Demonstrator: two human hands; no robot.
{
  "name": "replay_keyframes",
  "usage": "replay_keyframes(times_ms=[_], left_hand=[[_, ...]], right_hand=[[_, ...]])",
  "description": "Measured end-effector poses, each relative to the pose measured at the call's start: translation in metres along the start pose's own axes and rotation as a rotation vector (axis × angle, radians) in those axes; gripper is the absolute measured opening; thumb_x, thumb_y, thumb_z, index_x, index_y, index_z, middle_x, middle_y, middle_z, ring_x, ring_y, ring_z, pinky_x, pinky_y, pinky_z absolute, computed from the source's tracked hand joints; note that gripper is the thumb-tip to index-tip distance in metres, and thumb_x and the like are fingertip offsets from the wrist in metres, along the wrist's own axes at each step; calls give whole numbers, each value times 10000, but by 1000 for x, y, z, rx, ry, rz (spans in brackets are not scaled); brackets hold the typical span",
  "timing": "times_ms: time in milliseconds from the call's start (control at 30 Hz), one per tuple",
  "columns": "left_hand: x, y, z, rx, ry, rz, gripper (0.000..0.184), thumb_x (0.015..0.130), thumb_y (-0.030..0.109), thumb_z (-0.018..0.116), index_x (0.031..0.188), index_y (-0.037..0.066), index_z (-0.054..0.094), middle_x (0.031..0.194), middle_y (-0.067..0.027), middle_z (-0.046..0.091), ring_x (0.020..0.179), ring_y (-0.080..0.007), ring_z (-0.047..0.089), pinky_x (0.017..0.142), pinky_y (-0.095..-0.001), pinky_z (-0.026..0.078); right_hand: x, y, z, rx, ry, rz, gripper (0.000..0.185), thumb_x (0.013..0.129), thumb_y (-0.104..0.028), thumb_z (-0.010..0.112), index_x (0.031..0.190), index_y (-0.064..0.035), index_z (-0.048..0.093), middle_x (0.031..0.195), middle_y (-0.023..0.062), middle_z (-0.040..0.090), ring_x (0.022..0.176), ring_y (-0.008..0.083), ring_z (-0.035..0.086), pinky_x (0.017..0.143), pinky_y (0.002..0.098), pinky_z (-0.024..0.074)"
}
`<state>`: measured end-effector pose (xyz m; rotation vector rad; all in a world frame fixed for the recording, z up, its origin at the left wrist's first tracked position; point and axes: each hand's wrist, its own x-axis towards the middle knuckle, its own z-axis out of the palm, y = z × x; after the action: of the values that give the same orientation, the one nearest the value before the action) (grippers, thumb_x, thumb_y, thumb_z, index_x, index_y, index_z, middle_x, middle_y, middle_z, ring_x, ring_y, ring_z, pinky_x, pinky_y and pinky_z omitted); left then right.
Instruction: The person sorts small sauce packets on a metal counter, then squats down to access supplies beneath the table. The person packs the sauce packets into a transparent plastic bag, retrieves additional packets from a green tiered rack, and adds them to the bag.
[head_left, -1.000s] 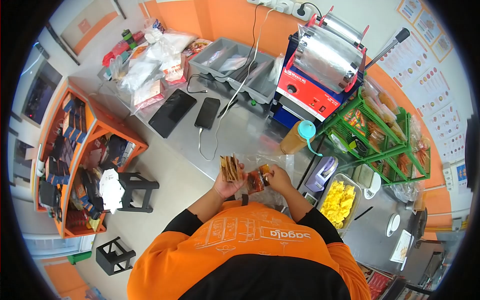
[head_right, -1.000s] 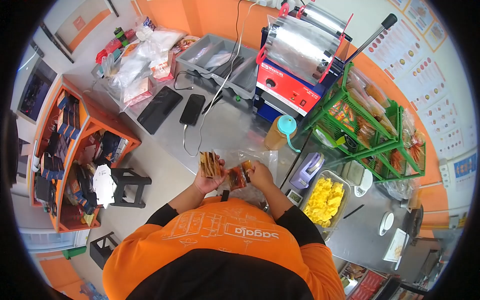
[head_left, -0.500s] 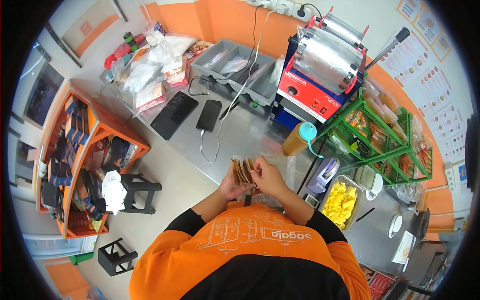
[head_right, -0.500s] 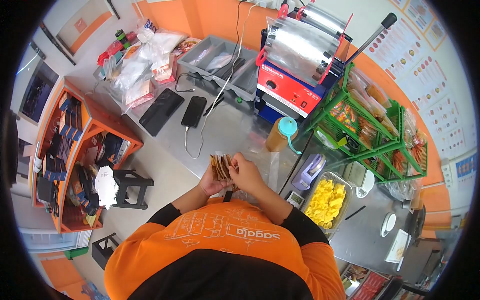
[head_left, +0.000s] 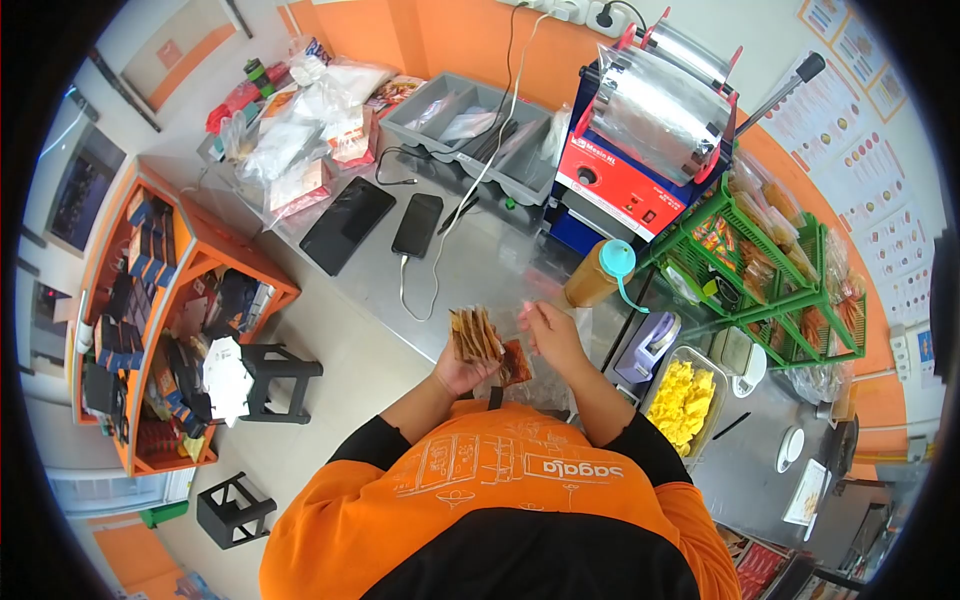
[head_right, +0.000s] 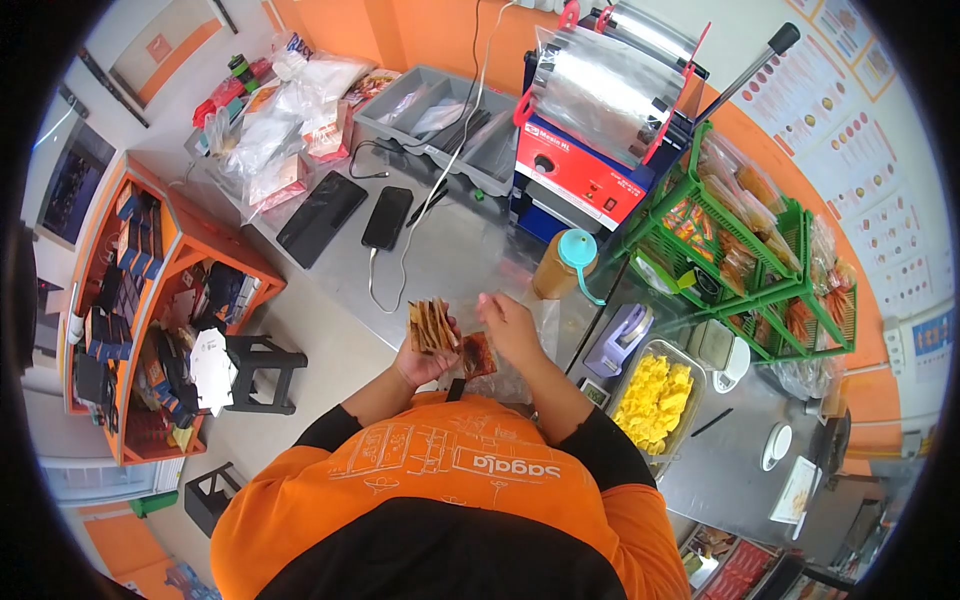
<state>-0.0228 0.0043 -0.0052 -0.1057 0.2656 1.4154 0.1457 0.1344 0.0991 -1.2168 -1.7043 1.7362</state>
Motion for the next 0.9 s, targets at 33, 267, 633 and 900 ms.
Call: replay_keyframes(times_ms=[33,267,633,900], left_hand=[[0,0,3,-10,5,14,365,1033,424,470,1312,232,606,1217,-17,660,1110,-223,642,957,-432,528],[-2,2,18,-23,18,2,451,1021,486,458,1307,169,605,1239,-38,657,1127,-244,639,971,-441,523],[5,-8,51,404,111,67,594,1055,579,296,1377,135,522,1336,-103,609,1230,-282,595,1034,-489,493],[8,-14,79,630,264,185,504,1079,503,319,1472,188,293,1437,-112,467,1298,-293,516,1032,-474,481]], right_hand=[[10,29,-5,-256,-25,-52,351,897,-370,705,932,-23,675,841,195,695,724,348,677,654,398,535],[-2,108,-1,-744,-155,-5,279,833,-286,763,883,-29,666,831,159,691,777,292,680,689,382,525],[-12,31,-5,10,-189,-139,110,951,-89,569,925,-45,471,785,39,520,714,117,517,650,302,469],[-23,18,9,145,-124,-147,410,972,-190,648,1264,-36,407,1101,126,630,939,182,634,847,339,531]])
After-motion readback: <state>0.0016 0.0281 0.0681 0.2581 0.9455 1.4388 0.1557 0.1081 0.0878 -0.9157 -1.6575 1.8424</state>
